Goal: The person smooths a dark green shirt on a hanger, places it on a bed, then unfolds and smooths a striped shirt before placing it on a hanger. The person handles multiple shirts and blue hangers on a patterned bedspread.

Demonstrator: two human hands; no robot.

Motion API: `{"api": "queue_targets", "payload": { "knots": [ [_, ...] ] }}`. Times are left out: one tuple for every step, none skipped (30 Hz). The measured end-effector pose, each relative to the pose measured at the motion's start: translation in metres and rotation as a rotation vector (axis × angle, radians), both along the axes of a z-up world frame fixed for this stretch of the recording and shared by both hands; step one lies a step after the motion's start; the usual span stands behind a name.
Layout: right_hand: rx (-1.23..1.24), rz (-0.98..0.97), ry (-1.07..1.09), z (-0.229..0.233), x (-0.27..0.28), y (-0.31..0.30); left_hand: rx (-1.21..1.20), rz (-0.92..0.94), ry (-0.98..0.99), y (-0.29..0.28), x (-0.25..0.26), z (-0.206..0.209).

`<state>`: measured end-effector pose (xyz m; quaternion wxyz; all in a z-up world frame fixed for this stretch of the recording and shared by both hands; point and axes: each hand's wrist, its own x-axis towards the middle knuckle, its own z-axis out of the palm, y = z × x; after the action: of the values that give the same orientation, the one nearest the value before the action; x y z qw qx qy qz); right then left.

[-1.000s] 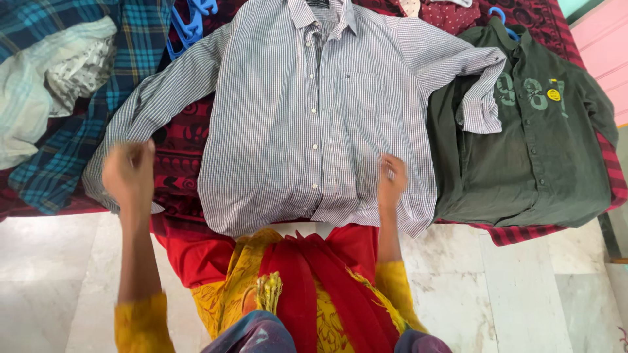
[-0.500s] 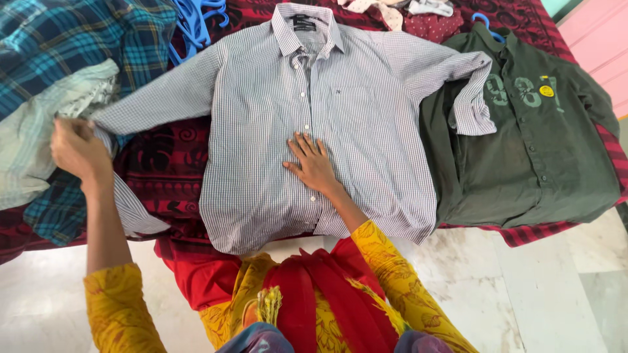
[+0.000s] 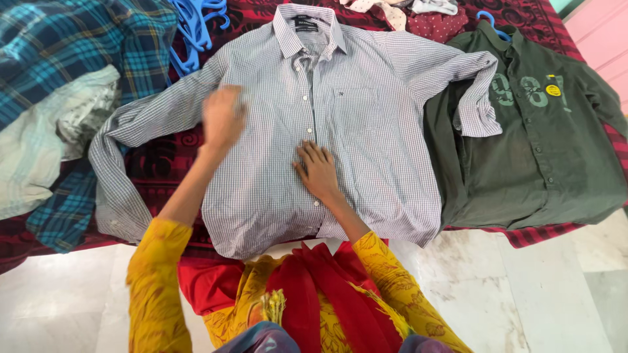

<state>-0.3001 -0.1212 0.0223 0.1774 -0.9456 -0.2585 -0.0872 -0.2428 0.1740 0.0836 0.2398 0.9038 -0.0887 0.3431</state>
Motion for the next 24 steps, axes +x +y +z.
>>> {"api": "queue_targets", "payload": {
  "knots": [
    [-0.018, 0.015, -0.010, 0.000, -0.002, -0.001, 0.009, -0.104, 0.073, -0.022, 0.020, -0.012],
    [-0.041, 0.023, -0.029, 0.001, -0.004, -0.001, 0.083, -0.085, 0.133, -0.044, 0.043, -0.025],
    [-0.065, 0.030, -0.047, 0.001, -0.010, -0.002, 0.158, -0.067, 0.192, -0.062, 0.064, -0.040],
    [-0.089, 0.036, -0.069, 0.001, -0.014, -0.003, 0.174, -0.056, 0.253, -0.077, 0.086, -0.055],
    [-0.089, 0.034, -0.065, 0.001, -0.021, -0.004, 0.190, -0.044, 0.315, -0.090, 0.107, -0.069],
    [-0.089, 0.030, -0.067, 0.002, -0.027, -0.004, 0.207, -0.035, 0.370, -0.101, 0.127, -0.079],
    [-0.089, 0.025, -0.069, 0.004, -0.032, -0.005, 0.194, -0.028, 0.387, -0.109, 0.142, -0.087],
    [-0.090, 0.030, -0.049, 0.006, -0.036, -0.008, 0.183, -0.021, 0.403, -0.114, 0.156, -0.093],
    [-0.091, 0.035, -0.028, 0.008, -0.039, -0.010, 0.172, -0.014, 0.419, -0.118, 0.171, -0.096],
    [-0.090, 0.044, -0.003, 0.010, -0.044, -0.011, 0.164, -0.022, 0.442, -0.119, 0.181, -0.100],
    [-0.096, 0.045, -0.012, 0.012, -0.046, -0.012, 0.156, -0.030, 0.465, -0.121, 0.189, -0.104],
    [-0.100, 0.050, -0.020, 0.013, -0.047, -0.011, 0.148, -0.035, 0.490, -0.122, 0.195, -0.108],
    [-0.105, 0.055, -0.028, 0.015, -0.048, -0.011, 0.158, -0.031, 0.460, -0.124, 0.198, -0.110],
    [-0.088, 0.051, -0.013, 0.016, -0.052, -0.012, 0.167, -0.025, 0.434, -0.126, 0.194, -0.109],
    [-0.071, 0.047, 0.001, 0.018, -0.057, -0.013, 0.177, -0.019, 0.408, -0.128, 0.192, -0.106],
    [-0.051, 0.045, 0.018, 0.020, -0.063, -0.013, 0.147, -0.019, 0.431, -0.127, 0.190, -0.102],
    [-0.041, 0.043, 0.009, 0.022, -0.070, -0.013, 0.117, -0.019, 0.454, -0.127, 0.188, -0.099],
    [-0.030, 0.042, 0.003, 0.025, -0.078, -0.013, 0.087, -0.017, 0.480, -0.127, 0.186, -0.097],
    [-0.020, 0.041, -0.003, 0.029, -0.081, -0.013, 0.070, -0.026, 0.461, -0.128, 0.186, -0.096],
    [-0.008, 0.043, 0.017, 0.033, -0.081, -0.013, 0.053, -0.034, 0.442, -0.128, 0.187, -0.096],
    [0.003, 0.045, 0.037, 0.038, -0.081, -0.013, 0.037, -0.043, 0.422, -0.128, 0.187, -0.097],
    [0.014, 0.044, 0.053, 0.044, -0.079, -0.014, 0.097, -0.030, 0.407, -0.129, 0.190, -0.099],
    [0.013, 0.039, 0.173, 0.050, -0.073, -0.018, 0.157, -0.017, 0.392, -0.130, 0.191, -0.102],
    [0.012, 0.034, 0.290, 0.057, -0.060, -0.024, 0.217, -0.006, 0.374, -0.131, 0.195, -0.104]
  ]
}}
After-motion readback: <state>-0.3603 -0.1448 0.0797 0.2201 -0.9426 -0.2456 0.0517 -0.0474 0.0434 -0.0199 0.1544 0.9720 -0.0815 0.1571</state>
